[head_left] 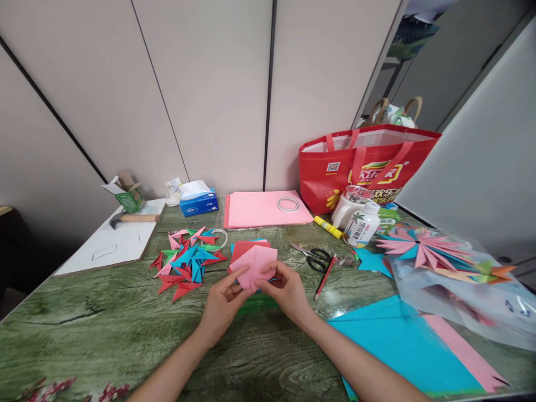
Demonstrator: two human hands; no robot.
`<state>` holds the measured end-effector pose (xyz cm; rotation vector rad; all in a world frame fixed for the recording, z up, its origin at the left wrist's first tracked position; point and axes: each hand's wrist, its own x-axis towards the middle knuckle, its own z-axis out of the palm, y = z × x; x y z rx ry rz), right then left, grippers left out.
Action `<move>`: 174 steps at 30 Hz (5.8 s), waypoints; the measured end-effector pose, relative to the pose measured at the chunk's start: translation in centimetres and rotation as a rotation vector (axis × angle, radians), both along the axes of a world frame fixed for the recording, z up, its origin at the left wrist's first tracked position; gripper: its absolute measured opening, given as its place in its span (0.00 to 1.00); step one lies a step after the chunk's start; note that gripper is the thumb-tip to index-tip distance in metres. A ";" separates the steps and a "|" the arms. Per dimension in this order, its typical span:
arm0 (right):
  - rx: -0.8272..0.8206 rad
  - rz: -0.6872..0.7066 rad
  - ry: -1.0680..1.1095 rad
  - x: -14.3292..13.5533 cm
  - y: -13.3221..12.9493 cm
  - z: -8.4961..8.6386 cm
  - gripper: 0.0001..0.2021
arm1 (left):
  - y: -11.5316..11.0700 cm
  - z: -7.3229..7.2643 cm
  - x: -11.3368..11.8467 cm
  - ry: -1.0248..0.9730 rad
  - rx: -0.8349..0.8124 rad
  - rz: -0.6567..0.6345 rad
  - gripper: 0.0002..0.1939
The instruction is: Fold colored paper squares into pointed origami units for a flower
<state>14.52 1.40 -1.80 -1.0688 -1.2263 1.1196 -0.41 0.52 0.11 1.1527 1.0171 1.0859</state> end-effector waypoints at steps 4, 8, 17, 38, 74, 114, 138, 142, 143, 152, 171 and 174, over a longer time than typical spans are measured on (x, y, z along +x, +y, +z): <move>-0.003 -0.018 0.017 -0.1 0.0 -0.2 0.14 | 0.0 0.1 0.1 0.022 0.035 0.164 0.33; -0.002 0.017 0.096 -0.3 -0.2 -0.2 0.13 | 0.2 -0.1 0.1 0.005 -0.012 0.163 0.24; 0.113 0.112 -0.151 0.4 -0.2 0.6 0.11 | 0.1 -0.4 -0.1 0.209 -0.084 -0.032 0.15; 0.034 0.078 -0.163 0.4 0.1 0.3 0.12 | -0.2 -0.3 0.0 0.033 -0.248 -0.106 0.17; 0.023 0.016 -0.112 0.0 -0.2 0.7 0.11 | -0.5 -0.3 0.5 0.041 -0.271 -0.067 0.17; -0.015 -0.003 -0.132 0.1 0.0 0.4 0.06 | 0.2 0.4 -0.6 0.020 -0.117 -0.095 0.12; -0.016 -0.137 -0.051 0.1 -0.1 0.7 0.06 | -0.6 -0.1 0.7 0.073 -0.216 -0.237 0.16; -0.065 -0.145 -0.027 -0.1 -0.1 0.4 0.07 | -0.7 -0.3 0.9 0.104 -0.172 -0.211 0.15; -0.076 -0.149 -0.022 -0.2 -0.1 0.3 0.07 | -0.7 -0.4 0.9 0.110 -0.160 -0.208 0.15; -0.081 -0.184 -0.002 -0.1 0.0 0.5 0.08 | -0.7 -0.3 1.0 -0.011 -0.193 -0.211 0.12; -0.042 -0.159 -0.059 -0.2 -0.3 0.8 0.07 | -1.0 -0.3 1.0 0.074 -0.193 -0.256 0.17; -0.047 -0.149 -0.061 -0.2 -0.4 0.8 0.07 | -1.2 -0.3 1.1 0.110 -0.166 -0.234 0.17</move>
